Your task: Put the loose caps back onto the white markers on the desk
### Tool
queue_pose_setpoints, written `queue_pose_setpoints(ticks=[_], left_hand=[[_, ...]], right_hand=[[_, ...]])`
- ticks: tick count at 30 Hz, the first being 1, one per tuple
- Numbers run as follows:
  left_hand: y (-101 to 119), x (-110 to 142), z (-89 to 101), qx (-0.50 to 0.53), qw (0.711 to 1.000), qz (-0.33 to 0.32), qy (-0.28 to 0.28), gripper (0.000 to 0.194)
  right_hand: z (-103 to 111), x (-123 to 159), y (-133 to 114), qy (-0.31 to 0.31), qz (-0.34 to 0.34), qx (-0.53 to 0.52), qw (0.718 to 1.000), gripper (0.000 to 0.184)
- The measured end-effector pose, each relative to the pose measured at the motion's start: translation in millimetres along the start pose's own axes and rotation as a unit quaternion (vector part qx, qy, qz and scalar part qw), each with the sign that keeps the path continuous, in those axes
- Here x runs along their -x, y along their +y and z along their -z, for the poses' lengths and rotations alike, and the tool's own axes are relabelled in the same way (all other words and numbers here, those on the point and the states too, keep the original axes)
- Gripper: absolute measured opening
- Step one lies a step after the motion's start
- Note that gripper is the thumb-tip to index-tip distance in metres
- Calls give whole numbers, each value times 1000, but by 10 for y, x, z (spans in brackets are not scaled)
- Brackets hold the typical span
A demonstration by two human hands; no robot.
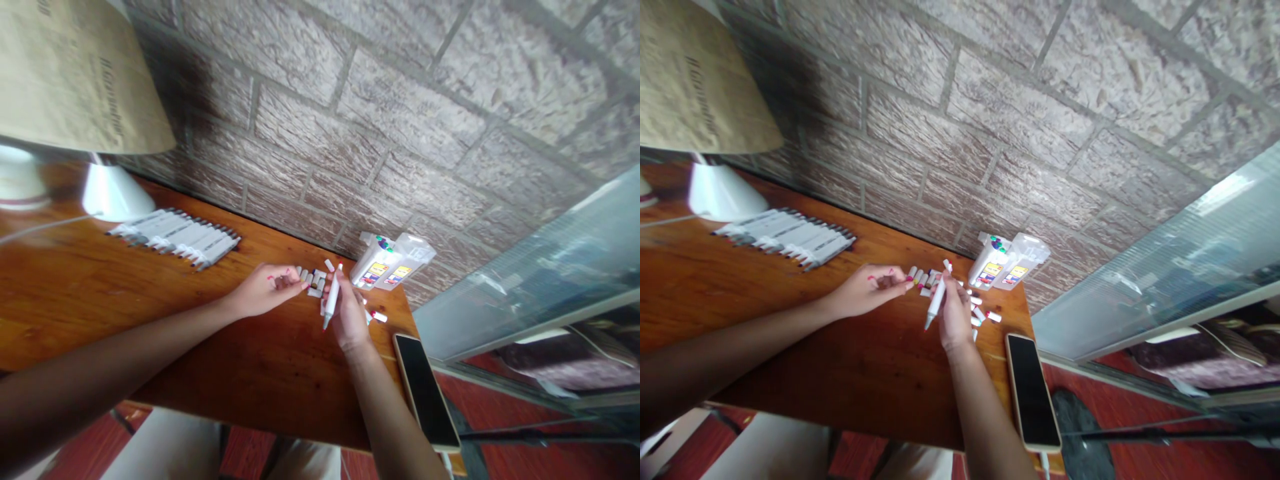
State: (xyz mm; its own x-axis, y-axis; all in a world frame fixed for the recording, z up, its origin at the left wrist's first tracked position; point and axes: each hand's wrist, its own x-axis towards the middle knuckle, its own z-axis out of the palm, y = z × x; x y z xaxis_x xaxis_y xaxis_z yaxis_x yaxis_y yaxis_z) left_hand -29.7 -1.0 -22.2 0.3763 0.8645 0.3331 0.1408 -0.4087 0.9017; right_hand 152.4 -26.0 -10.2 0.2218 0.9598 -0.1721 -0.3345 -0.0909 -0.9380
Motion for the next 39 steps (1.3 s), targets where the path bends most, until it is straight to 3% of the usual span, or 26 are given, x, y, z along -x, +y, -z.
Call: queue_pose_setpoints(ticks=[5,9,12,14,17,20,25,33,35,39], left_hand=[[-103,0,23,-66,998,-15,-15,33],[-153,15,16,-145,985,-60,-74,25],[-136,21,11,-167,979,-79,-89,25],[-114,21,17,-172,979,-76,-80,25],[-91,19,34,-174,980,-69,-69,26],[-93,22,39,-171,980,-72,-66,25],[-126,30,24,-166,979,-84,-87,26],[-220,20,4,-160,977,-82,-119,23],[-240,20,-1,-143,977,-80,-135,20],[-189,36,-9,-121,977,-86,-156,28]], right_hand=[[122,-98,-86,53,27,-12,998,37],[280,-166,-81,54,102,119,986,30],[368,-159,-96,-31,164,316,934,21],[389,-123,-117,-83,162,409,894,17],[382,-64,-139,-105,140,474,863,15],[377,-42,-130,-98,137,501,849,13],[385,-47,-74,-119,122,467,868,10],[292,24,-69,-156,184,522,818,12],[274,26,-70,-161,168,498,836,12],[230,42,-93,-177,76,313,930,13]])
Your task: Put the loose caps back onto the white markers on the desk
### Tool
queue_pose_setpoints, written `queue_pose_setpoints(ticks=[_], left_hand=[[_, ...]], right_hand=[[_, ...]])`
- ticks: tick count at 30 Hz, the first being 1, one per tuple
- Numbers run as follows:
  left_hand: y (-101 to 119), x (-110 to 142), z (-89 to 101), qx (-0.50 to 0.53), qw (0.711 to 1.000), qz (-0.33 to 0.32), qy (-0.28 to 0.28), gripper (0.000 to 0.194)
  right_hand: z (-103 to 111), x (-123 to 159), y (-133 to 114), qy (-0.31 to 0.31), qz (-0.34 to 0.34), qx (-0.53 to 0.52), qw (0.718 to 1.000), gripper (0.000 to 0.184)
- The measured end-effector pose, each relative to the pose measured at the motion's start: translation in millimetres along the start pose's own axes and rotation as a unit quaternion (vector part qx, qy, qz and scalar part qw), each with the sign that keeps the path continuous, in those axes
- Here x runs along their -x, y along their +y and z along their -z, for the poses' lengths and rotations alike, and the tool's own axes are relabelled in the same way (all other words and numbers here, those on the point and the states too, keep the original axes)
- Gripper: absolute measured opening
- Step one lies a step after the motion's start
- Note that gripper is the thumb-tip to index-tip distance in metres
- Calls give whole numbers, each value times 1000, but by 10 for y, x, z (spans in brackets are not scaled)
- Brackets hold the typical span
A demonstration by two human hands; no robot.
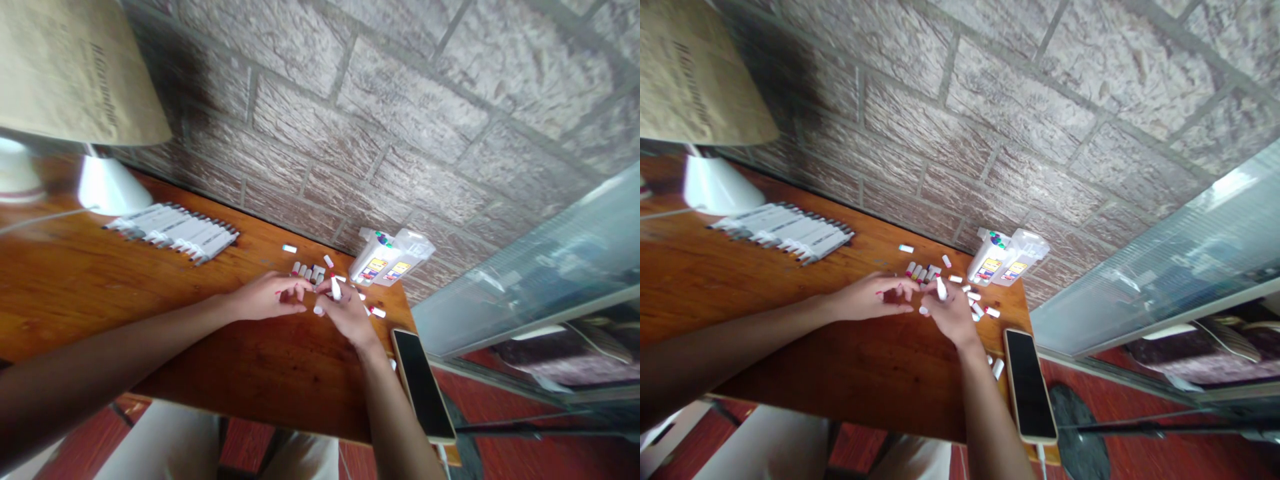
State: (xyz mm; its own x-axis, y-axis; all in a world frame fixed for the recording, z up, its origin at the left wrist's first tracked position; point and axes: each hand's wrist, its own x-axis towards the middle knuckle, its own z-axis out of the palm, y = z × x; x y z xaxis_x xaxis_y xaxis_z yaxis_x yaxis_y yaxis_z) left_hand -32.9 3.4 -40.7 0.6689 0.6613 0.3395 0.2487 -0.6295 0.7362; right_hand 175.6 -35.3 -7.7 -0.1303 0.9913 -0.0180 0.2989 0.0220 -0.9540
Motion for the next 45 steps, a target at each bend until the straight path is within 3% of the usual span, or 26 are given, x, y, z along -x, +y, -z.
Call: queue_pose_setpoints(ticks=[4,14,19,36,45], left_hand=[[108,7,13,28,999,-17,17,27],[62,-15,-33,-29,970,-173,166,29],[103,-40,-20,-51,963,-194,182,31],[110,-57,2,-18,970,-175,169,27],[140,-27,-22,36,983,-107,144,31]], right_hand=[[-71,25,-75,-16,-58,-147,987,20],[-137,-36,-86,-22,-101,-310,945,31],[-127,-55,-74,8,-118,-336,934,42],[-98,-52,-49,-1,-96,-345,934,43],[-112,-54,-48,-16,-79,-343,936,40]])
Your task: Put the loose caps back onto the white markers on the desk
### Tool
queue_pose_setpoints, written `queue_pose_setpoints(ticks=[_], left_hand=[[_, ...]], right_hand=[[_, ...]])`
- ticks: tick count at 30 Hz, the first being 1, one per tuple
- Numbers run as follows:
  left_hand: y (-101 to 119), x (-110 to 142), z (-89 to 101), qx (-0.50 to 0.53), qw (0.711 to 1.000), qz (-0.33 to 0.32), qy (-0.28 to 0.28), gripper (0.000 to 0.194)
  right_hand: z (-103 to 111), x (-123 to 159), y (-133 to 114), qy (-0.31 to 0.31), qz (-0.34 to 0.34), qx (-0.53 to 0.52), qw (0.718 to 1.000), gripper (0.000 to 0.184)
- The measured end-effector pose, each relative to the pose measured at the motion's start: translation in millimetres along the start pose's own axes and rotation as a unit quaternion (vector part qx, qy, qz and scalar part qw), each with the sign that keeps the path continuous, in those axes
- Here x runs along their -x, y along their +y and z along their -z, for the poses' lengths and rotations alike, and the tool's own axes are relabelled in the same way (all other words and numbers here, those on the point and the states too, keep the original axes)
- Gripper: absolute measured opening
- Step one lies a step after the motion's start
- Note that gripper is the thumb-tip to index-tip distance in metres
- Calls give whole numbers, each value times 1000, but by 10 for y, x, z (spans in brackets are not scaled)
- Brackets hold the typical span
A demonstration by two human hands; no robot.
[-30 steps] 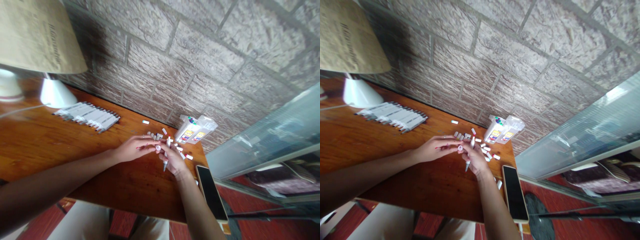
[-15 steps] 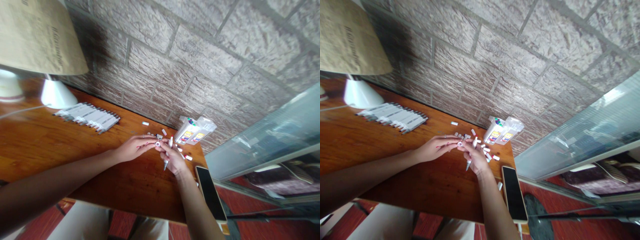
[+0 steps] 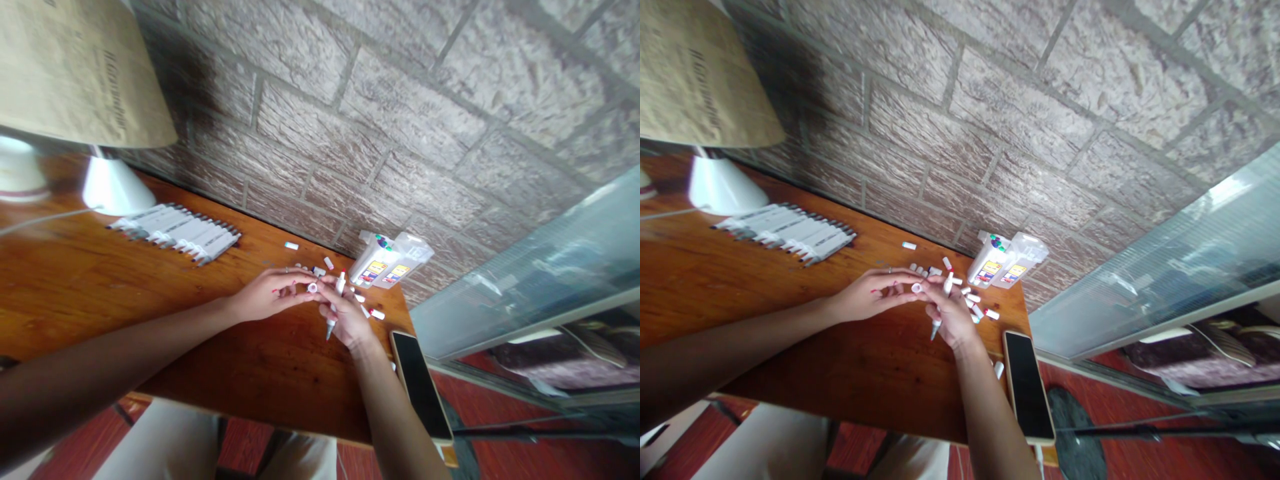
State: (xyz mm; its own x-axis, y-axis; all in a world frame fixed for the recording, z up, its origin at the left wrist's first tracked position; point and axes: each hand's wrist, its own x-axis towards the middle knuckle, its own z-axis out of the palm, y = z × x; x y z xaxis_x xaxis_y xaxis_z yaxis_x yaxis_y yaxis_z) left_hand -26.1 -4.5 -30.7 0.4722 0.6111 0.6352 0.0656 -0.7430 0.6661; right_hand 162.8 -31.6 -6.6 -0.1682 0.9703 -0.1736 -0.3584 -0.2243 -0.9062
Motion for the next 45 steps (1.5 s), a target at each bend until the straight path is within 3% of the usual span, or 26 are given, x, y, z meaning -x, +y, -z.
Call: queue_pose_setpoints(ticks=[10,14,18,22,26,31,39,45], left_hand=[[0,34,0,-48,998,46,0,25],[5,8,28,-64,997,51,14,23],[-63,13,47,-78,991,105,28,29],[-139,28,49,-71,987,142,28,34],[-172,27,54,-86,986,137,33,36],[-172,15,69,-99,987,117,41,37],[-124,-1,81,-91,987,124,37,32],[-122,1,77,-68,989,130,31,34]], right_hand=[[-33,40,6,-20,3,73,997,39],[18,6,22,48,28,170,984,36],[124,-35,1,103,56,236,965,42],[156,-23,-55,83,131,323,934,42],[118,14,-93,57,207,384,898,35],[97,29,-64,51,201,396,894,37],[130,5,9,40,211,471,855,39],[96,31,-15,35,225,483,846,38]])
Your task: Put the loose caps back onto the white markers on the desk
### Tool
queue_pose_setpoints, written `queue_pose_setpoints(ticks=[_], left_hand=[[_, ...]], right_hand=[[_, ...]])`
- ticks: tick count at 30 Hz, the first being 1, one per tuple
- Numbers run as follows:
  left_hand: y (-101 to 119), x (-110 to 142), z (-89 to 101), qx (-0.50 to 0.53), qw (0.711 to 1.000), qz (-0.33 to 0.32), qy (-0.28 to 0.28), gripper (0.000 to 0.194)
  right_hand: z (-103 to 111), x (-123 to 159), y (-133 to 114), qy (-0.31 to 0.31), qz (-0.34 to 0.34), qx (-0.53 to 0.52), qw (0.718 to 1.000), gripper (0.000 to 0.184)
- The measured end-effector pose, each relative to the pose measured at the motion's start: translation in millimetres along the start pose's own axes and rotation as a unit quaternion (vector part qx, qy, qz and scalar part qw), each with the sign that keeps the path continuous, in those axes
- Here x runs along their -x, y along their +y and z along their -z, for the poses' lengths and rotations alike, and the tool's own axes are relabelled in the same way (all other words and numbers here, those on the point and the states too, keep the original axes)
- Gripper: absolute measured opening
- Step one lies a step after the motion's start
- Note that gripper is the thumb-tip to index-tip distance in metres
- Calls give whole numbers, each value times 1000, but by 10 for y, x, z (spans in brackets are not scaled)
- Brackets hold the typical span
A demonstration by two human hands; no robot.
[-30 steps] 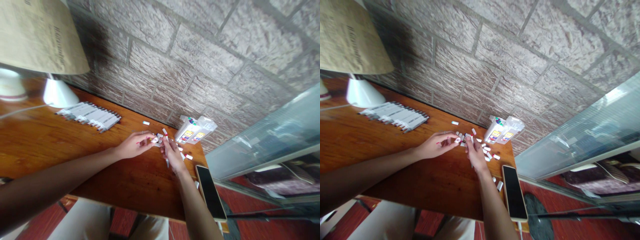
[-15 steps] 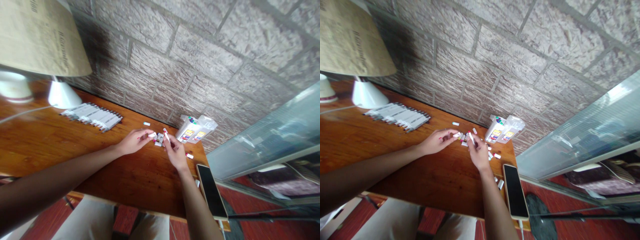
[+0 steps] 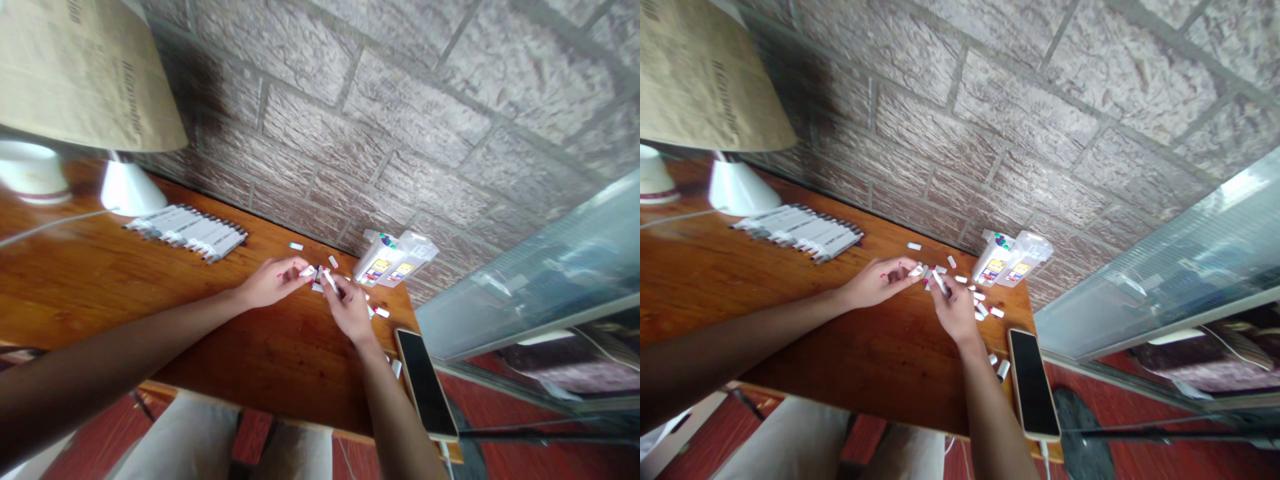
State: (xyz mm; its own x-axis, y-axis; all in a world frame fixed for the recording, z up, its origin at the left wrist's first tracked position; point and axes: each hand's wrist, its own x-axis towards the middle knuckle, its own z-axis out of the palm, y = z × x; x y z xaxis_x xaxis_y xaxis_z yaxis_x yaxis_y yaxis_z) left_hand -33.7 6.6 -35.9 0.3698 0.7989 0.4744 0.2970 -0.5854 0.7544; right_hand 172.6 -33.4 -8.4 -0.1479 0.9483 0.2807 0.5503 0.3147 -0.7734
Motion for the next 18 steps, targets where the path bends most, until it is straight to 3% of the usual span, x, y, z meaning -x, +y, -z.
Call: queue_pose_setpoints(ticks=[18], left_hand=[[12,2,-1,1,1000,-9,-6,30]], right_hand=[[0,31,-37,-32,40,60,997,32]])
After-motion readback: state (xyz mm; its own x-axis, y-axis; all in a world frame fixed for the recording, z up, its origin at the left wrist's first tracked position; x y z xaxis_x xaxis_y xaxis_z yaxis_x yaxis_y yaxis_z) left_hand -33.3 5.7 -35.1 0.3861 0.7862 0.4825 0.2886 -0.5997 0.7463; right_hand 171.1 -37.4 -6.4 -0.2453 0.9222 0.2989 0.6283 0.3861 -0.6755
